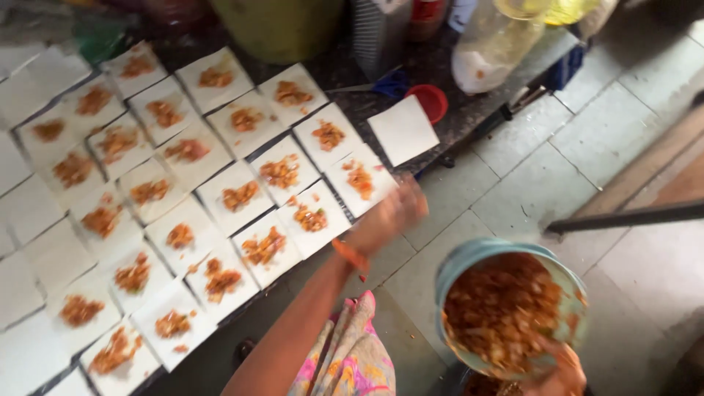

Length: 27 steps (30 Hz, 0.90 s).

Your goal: The person is using their hands to place small amounts of filling into pre-cut squares of pastry dough on a table.

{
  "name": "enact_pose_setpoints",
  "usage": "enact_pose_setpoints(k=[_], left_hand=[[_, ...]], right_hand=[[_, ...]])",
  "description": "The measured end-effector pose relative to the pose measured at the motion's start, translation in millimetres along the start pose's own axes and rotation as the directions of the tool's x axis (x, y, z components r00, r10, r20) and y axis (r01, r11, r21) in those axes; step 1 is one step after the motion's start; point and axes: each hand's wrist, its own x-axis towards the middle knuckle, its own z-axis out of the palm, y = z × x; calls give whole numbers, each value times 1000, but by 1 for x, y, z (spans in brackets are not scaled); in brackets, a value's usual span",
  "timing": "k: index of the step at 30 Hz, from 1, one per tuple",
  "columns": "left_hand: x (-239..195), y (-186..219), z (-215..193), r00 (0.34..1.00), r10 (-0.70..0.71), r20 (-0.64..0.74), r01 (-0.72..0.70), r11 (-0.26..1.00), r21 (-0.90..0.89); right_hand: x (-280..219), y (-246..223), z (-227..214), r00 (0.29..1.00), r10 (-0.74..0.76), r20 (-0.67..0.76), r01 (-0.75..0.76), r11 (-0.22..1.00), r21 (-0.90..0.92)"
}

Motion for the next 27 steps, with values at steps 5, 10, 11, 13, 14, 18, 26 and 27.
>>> enact_pose_setpoints(k=[5, 10, 11, 13, 14, 18, 26, 27], left_hand=[[-133, 104, -23, 898, -79, 432, 56, 996, 65], [-187, 108, -65, 936, -353, 13, 339, 887, -314], [-199, 110, -73, 940, -341, 21, 330, 891, -313], [-217, 113, -85, 955, -286, -76, 243, 904, -352], [-225, 112, -91, 960, -271, -72, 230, 907, -352], [-257, 100, -112, 766, -595, -243, 439, 761, -478], [-281, -44, -129, 823, -437, -364, 210, 828, -519], [-281, -63, -128, 752, -484, -447, 291, 853, -434]], right_hand=[[26, -138, 109, 1000, 23, 18, -19, 984, -177], [-95, -317, 269, 797, -390, 462, 603, 575, -553], [-92, -334, 290, 793, -404, 457, 608, 571, -552], [-81, -375, 331, 400, -568, 719, 899, 92, -427], [-30, -380, 338, 390, -578, 717, 901, 79, -427], [65, -426, 391, 409, -774, 483, 735, -34, -677], [235, -496, 404, 589, -722, 363, 430, -100, -897], [240, -502, 407, 466, -767, 442, 465, -213, -859]])
